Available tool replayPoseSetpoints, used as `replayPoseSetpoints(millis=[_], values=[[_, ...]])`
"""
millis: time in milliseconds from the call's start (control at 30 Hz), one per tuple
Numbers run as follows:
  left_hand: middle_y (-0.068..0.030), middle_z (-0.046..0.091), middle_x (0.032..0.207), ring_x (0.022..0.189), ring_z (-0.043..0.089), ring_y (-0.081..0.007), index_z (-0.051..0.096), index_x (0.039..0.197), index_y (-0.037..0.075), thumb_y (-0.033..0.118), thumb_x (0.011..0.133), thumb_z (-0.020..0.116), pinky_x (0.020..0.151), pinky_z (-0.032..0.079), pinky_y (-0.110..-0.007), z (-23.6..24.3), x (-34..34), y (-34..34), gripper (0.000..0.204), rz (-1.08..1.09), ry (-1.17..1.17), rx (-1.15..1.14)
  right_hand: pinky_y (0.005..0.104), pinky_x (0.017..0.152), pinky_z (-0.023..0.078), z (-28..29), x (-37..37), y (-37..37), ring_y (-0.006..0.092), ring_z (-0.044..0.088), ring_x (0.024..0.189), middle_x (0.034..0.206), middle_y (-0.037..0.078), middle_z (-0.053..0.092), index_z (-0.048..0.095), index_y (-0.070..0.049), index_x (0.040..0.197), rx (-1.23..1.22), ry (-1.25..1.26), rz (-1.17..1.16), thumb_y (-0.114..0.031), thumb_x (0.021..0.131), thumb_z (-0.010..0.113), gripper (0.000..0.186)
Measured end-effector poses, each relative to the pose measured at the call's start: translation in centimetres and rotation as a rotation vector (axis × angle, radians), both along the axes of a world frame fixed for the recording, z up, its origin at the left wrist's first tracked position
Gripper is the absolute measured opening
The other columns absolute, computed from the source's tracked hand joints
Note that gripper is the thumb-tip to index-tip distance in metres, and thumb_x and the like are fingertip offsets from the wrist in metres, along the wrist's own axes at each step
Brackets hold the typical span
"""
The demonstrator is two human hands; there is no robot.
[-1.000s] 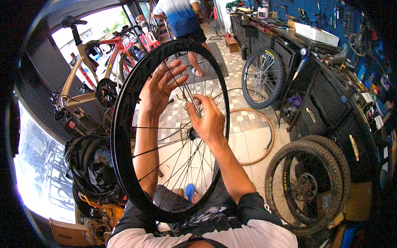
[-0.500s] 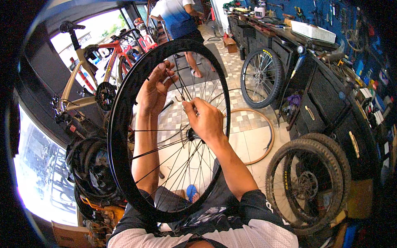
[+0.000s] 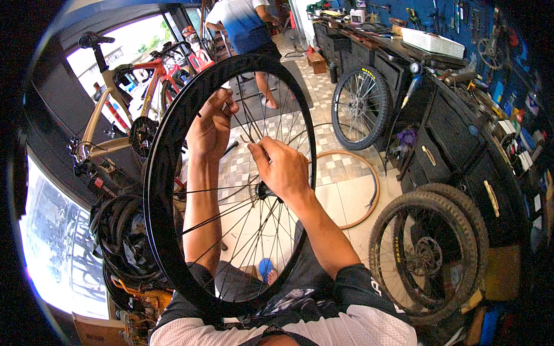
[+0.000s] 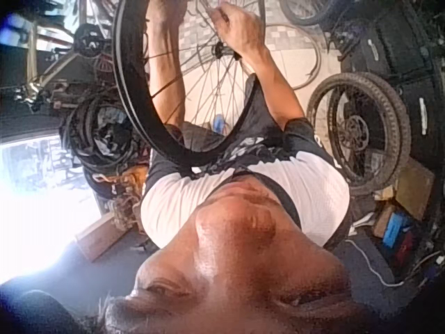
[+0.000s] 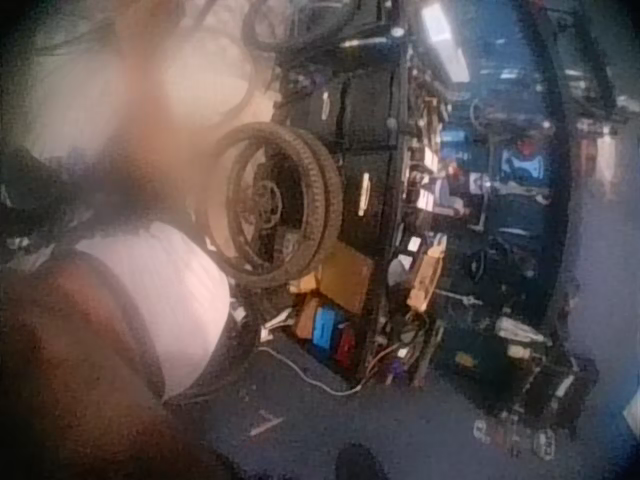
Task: The person laces a bicycle wheel by threading spokes through the rim and hub, rotating the wheel to access different sections. The person continues this process around the wheel, ensuring each spoke is properly seated.
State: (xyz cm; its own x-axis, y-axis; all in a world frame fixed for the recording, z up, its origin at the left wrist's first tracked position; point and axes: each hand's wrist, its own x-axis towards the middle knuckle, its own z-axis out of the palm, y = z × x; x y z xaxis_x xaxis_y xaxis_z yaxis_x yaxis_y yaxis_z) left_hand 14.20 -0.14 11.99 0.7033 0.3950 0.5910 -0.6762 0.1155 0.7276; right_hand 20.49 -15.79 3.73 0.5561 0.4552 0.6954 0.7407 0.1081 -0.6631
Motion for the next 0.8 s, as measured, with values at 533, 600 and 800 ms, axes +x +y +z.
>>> replayPoseSetpoints(millis=[533,600,800], values=[[-0.0149,0.072,0.122,0.112,0.073,-0.0276,0.062,0.132,-0.001,0.008,0.102,0.07,0.099,0.063,-0.044,0.9,-3.0,-5.0,0.032,0.27,0.13,0.073,0.0277,0.09,0.055,6.8,2.9,1.4,0.0145,0.067,0.102,0.116,0.008,0.063,0.066,0.0,0.126,0.612,0.24,0.555,0.012,0.099,0.045,0.036],[-0.0139,0.072,0.123,0.112,0.073,-0.0258,0.063,0.131,-0.001,0.009,0.102,0.071,0.099,0.063,-0.043,0.2,-2.0,-4.8,0.032,0.211,0.163,0.085,0.0282,0.091,0.055,6.3,2.8,1.4,0.0153,0.068,0.105,0.118,0.009,0.063,0.065,0.0,0.128,0.65,0.234,0.481,0.012,0.099,0.048,0.036],[-0.0098,0.072,0.124,0.111,0.072,-0.0213,0.067,0.127,0.001,0.008,0.102,0.071,0.1,0.062,-0.043,-0.1,-1.7,-4.3,0.026,0.213,0.157,0.017,0.0398,0.086,0.057,6.3,1.9,1.2,0.0323,0.071,0.103,0.108,0.017,0.071,0.075,-0.005,0.116,0.501,-0.111,0.057,-0.002,0.098,0.069,0.019]])
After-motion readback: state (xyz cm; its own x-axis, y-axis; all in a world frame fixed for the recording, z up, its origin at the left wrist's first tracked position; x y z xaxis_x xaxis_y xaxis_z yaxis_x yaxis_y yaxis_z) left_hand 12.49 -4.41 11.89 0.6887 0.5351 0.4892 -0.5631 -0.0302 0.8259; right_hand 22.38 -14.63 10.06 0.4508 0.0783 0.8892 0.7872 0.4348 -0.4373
